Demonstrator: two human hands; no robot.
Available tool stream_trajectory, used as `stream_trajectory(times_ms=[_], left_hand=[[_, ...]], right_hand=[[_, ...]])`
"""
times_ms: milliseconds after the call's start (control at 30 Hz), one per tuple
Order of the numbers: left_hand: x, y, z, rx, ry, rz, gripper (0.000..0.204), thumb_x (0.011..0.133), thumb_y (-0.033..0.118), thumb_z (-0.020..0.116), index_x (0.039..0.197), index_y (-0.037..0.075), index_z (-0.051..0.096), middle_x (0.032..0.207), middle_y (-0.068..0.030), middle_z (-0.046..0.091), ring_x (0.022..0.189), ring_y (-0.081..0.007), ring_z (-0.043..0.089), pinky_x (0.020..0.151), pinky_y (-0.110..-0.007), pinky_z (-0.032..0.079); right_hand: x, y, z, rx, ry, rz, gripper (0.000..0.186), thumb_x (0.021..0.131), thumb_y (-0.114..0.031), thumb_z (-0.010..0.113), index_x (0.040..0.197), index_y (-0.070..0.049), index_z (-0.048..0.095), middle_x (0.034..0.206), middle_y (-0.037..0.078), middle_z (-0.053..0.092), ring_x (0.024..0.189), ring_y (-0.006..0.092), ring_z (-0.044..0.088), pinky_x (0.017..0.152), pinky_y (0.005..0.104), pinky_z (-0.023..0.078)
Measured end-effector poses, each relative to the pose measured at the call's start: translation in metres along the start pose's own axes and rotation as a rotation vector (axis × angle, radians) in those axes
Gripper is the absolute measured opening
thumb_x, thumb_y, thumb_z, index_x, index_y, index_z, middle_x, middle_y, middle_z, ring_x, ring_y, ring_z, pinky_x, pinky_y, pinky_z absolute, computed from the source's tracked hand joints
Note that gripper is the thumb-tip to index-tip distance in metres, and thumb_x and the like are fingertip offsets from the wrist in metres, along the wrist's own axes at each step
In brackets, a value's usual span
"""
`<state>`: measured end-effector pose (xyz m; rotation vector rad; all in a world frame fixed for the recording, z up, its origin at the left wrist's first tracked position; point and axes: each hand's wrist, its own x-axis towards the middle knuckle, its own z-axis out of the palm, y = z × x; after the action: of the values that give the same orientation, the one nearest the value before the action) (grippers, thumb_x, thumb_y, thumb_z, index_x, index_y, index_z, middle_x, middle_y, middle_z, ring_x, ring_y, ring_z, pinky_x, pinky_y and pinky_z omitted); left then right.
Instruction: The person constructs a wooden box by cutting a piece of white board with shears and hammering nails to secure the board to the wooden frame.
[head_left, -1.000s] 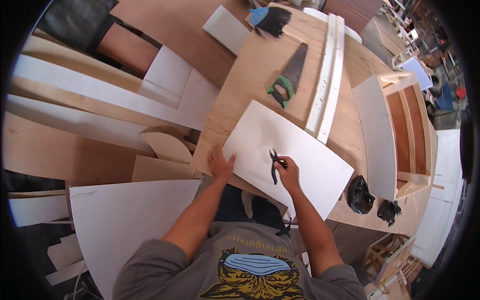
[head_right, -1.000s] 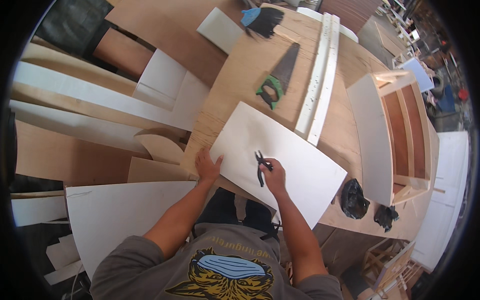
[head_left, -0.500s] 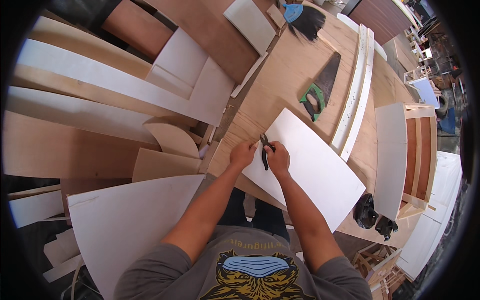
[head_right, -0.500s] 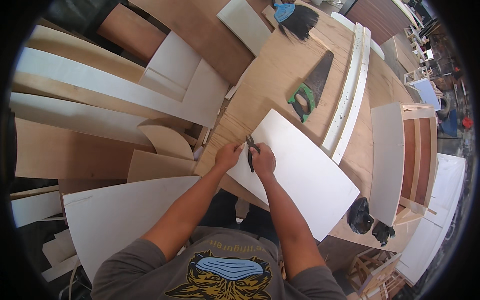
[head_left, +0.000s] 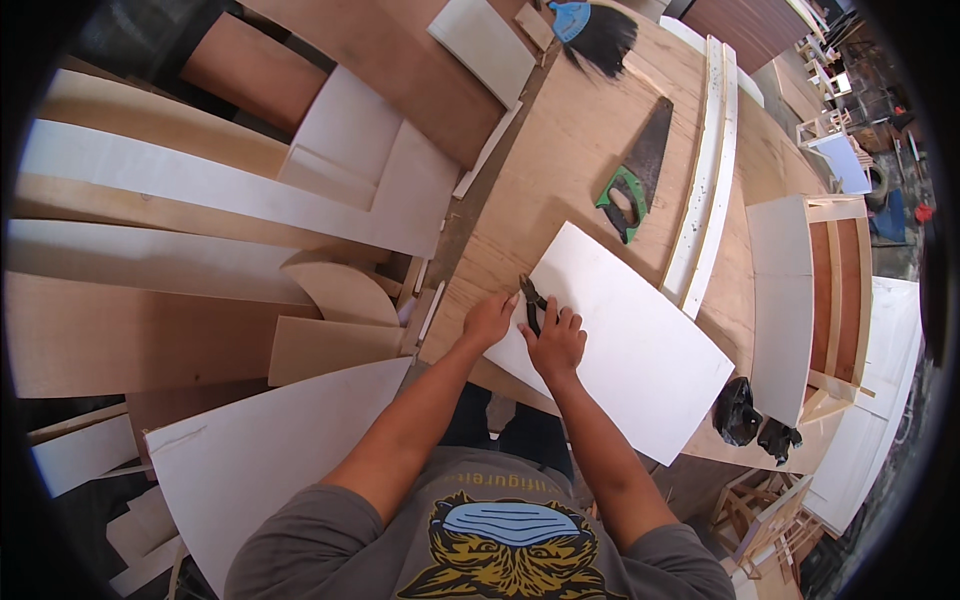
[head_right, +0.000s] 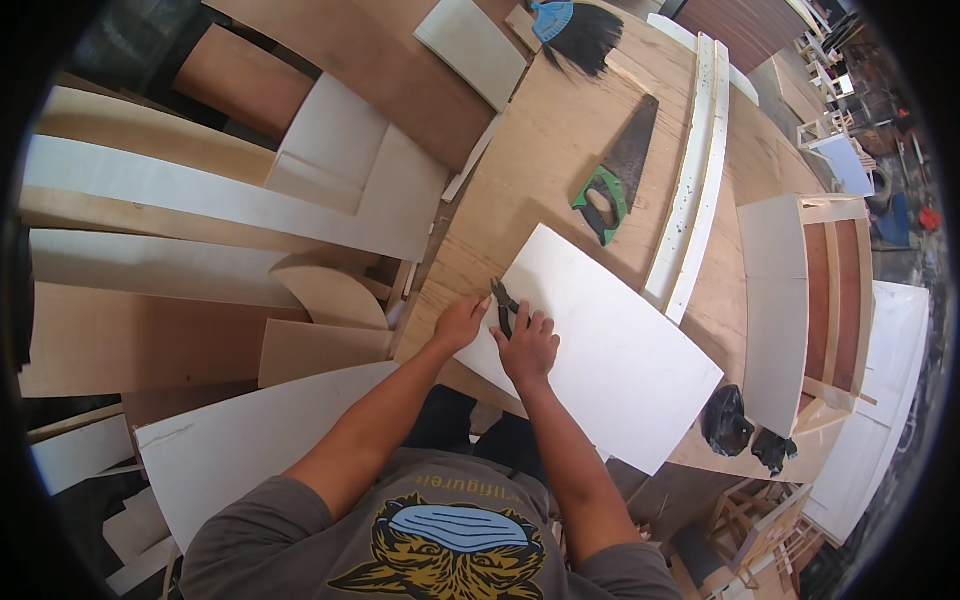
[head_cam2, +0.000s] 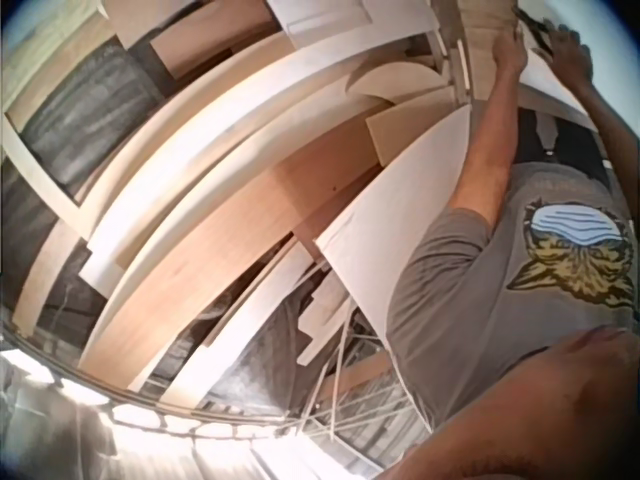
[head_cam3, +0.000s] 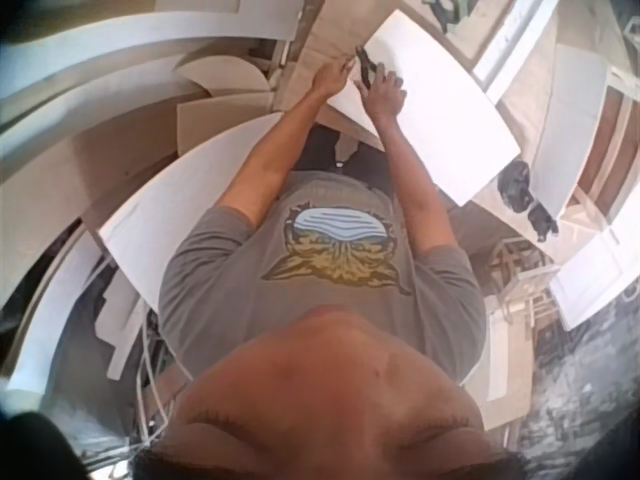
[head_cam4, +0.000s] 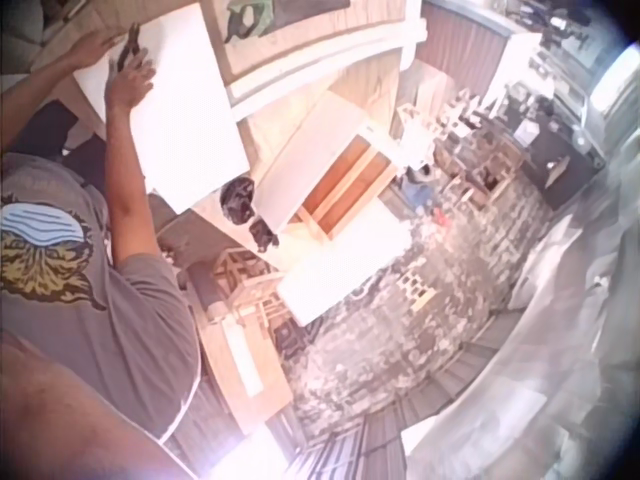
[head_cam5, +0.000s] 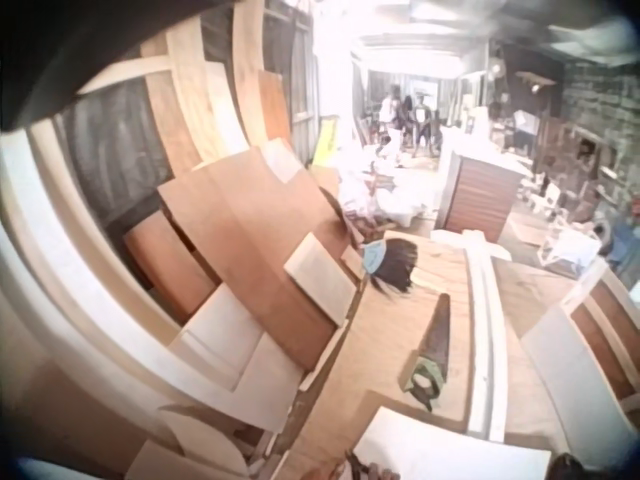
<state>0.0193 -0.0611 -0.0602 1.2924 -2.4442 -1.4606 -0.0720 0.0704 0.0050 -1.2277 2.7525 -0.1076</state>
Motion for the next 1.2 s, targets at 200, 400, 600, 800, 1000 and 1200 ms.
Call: stream_trajectory(times_ms=[200, 400, 600, 800, 1000, 1200], left_hand=[[-0.001, 0.017, 0.0, -0.006, 0.002, -0.086, 0.045, 0.105, 0.046, 0.045, 0.098, 0.007, 0.066, 0.09, -0.0202, 0.069, 0.088, -0.0441, 0.066, 0.075, -0.053, 0.049], [0.0, 0.024, -0.008, 0.054, -0.089, -0.123, 0.044, 0.105, 0.047, 0.044, 0.106, 0.01, 0.067, 0.095, -0.0188, 0.071, 0.094, -0.0428, 0.067, 0.077, -0.052, 0.05], [0.006, 0.028, -0.005, 0.074, -0.094, -0.192, 0.046, 0.105, 0.051, 0.042, 0.109, 0.013, 0.068, 0.095, -0.0161, 0.072, 0.095, -0.0413, 0.068, 0.08, -0.052, 0.05], [0.009, 0.031, -0.007, 0.1, -0.129, -0.233, 0.049, 0.105, 0.054, 0.041, 0.11, 0.013, 0.068, 0.095, -0.0165, 0.072, 0.096, -0.0401, 0.068, 0.082, -0.051, 0.05], [0.012, 0.027, -0.012, 0.034, -0.176, -0.179, 0.053, 0.105, 0.056, 0.042, 0.115, 0.011, 0.07, 0.098, -0.0176, 0.073, 0.098, -0.0402, 0.068, 0.084, -0.049, 0.051], [0.02, 0.009, -0.012, -0.185, -0.298, -0.117, 0.049, 0.106, 0.048, 0.047, 0.117, 0.005, 0.07, 0.103, -0.0176, 0.073, 0.096, -0.03, 0.07, 0.086, -0.04, 0.051]], right_hand=[[0.01, 0.003, 0.01, 0.284, -0.037, 0.006, 0.061, 0.082, -0.036, 0.078, 0.124, -0.002, 0.051, 0.11, 0.019, 0.056, 0.097, 0.0373, 0.062, 0.079, 0.0498, 0.054], [0.019, -0.007, -0.011, 0.573, -0.225, 0.159, 0.051, 0.079, -0.02, 0.071, 0.121, 0.001, 0.051, 0.108, 0.026, 0.063, 0.095, 0.0476, 0.066, 0.084, 0.0547, 0.053], [0.027, -0.01, -0.02, 0.655, -0.159, 0.184, 0.046, 0.077, -0.02, 0.072, 0.114, 0.001, 0.055, 0.102, 0.026, 0.068, 0.093, 0.0481, 0.067, 0.083, 0.054, 0.054], [0.046, -0.017, -0.04, 0.472, -0.348, 0.23, 0.043, 0.078, -0.021, 0.073, 0.11, -0.001, 0.054, 0.099, 0.025, 0.068, 0.093, 0.0484, 0.067, 0.081, 0.055, 0.054], [0.025, -0.022, -0.03, 0.516, -0.275, 0.333, 0.052, 0.081, -0.025, 0.071, 0.123, -0.005, 0.048, 0.112, 0.025, 0.063, 0.097, 0.0499, 0.066, 0.086, 0.0573, 0.053], [0.009, -0.048, -0.009, 0.519, -0.262, 0.475, 0.059, 0.088, -0.035, 0.07, 0.127, -0.003, 0.04, 0.116, 0.026, 0.061, 0.1, 0.0493, 0.066, 0.082, 0.0574, 0.054]])
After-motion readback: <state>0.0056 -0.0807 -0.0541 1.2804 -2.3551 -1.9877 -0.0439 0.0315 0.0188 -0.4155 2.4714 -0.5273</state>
